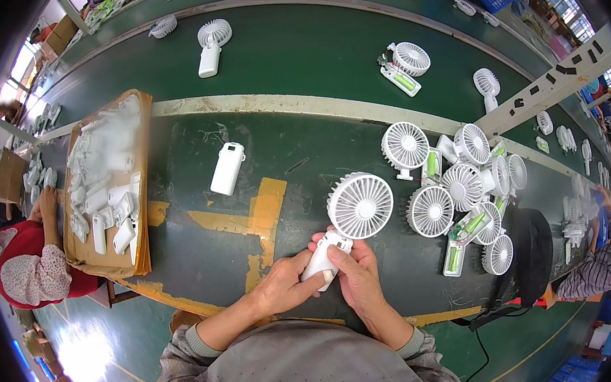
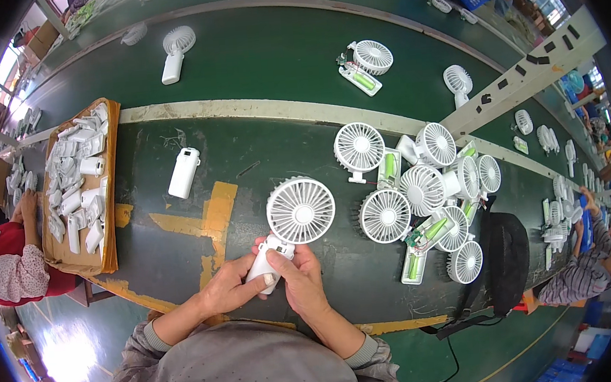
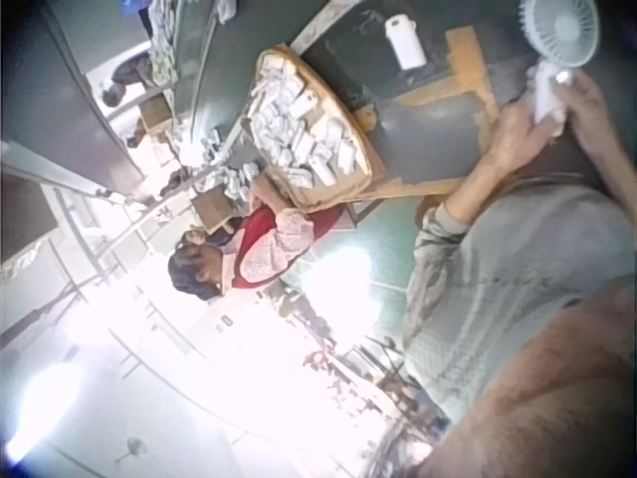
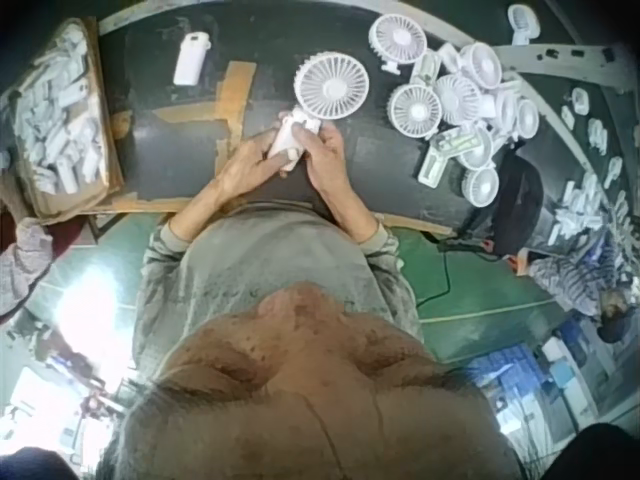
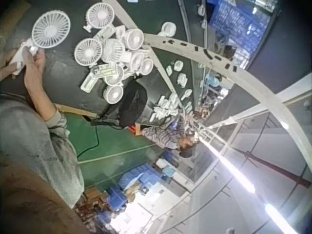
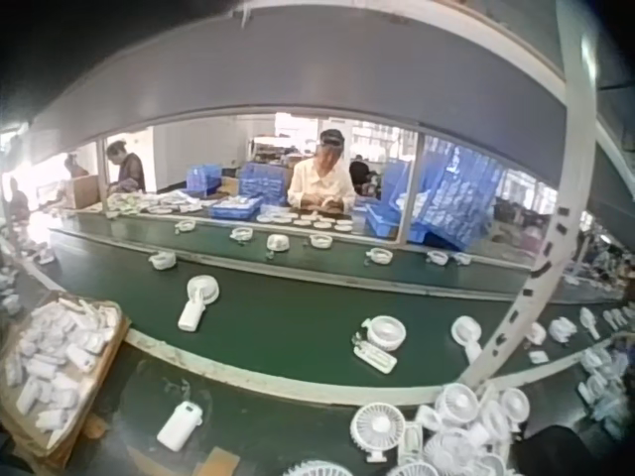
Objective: The person assembles portable fans by fitting the internal wiring and battery into the handle, snapping on the handle cover, testing the fan, and placing the assembled fan onto the conveyor belt.
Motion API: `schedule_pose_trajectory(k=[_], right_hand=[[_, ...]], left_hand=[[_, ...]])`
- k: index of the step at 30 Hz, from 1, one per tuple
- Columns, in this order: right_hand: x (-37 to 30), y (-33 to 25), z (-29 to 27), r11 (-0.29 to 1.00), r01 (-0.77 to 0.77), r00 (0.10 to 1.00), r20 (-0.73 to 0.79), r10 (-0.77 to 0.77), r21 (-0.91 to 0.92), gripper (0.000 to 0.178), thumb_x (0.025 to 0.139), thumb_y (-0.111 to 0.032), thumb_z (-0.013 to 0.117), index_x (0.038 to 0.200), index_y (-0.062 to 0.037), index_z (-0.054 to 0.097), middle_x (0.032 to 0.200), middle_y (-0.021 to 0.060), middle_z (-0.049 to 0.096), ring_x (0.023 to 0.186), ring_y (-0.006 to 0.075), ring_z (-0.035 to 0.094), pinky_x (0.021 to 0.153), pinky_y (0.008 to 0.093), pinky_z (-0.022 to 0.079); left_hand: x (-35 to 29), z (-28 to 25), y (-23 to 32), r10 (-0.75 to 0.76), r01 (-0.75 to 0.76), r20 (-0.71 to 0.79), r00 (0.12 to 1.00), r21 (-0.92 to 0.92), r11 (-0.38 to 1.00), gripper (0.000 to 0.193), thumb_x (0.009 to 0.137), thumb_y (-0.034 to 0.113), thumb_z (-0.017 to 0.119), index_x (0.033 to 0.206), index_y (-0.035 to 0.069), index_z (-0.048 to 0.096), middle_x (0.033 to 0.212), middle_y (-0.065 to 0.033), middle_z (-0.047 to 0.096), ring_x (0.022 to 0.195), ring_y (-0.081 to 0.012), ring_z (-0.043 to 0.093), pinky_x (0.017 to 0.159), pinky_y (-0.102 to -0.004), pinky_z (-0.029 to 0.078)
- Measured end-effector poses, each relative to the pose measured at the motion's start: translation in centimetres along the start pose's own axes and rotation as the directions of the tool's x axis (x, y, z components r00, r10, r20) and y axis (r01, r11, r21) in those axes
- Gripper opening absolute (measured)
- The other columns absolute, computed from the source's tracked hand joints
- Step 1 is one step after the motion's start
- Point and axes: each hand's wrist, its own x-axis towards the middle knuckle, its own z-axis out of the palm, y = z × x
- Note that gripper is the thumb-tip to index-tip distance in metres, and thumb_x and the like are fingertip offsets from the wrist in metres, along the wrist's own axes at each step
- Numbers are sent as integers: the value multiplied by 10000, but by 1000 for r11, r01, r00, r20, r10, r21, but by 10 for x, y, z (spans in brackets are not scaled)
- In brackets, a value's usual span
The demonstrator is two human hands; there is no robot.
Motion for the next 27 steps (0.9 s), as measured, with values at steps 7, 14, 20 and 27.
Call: schedule_pose_trajectory(k=[7,14,20,27], right_hand=[[16,3,-2,965,156,987,73,-144,-211,427,944,-171,480,1317,-12,346,1269,145,496,1182,221,469,991,340,378],[22,10,-16,888,118,990,120,-72,-445,289,957,-169,462,1181,10,499,1079,135,609,984,184,594,868,304,474],[26,13,-15,884,62,997,77,-30,-463,241,960,-148,449,1140,0,511,1040,114,613,933,152,597,816,275,496],[25,12,-15,878,43,998,56,-19,-477,229,954,-123,459,1131,10,518,1004,113,625,901,147,614,784,274,513]], left_hand=[[31,-44,11,106,-153,-147,983,-360,920,278,901,163,547,1093,-39,538,887,-89,613,773,-130,601,635,-262,530],[152,-133,57,677,112,-487,552,848,519,413,788,166,611,1147,-6,499,841,-181,594,743,-340,613,635,-420,502],[274,-136,57,613,364,-478,629,878,311,556,760,221,641,1231,11,432,1096,-139,495,1023,-288,496,811,-440,437],[347,-25,119,792,-496,184,583,852,167,474,743,-17,497,1215,1,458,1207,-160,490,1164,-303,451,917,-431,400]])
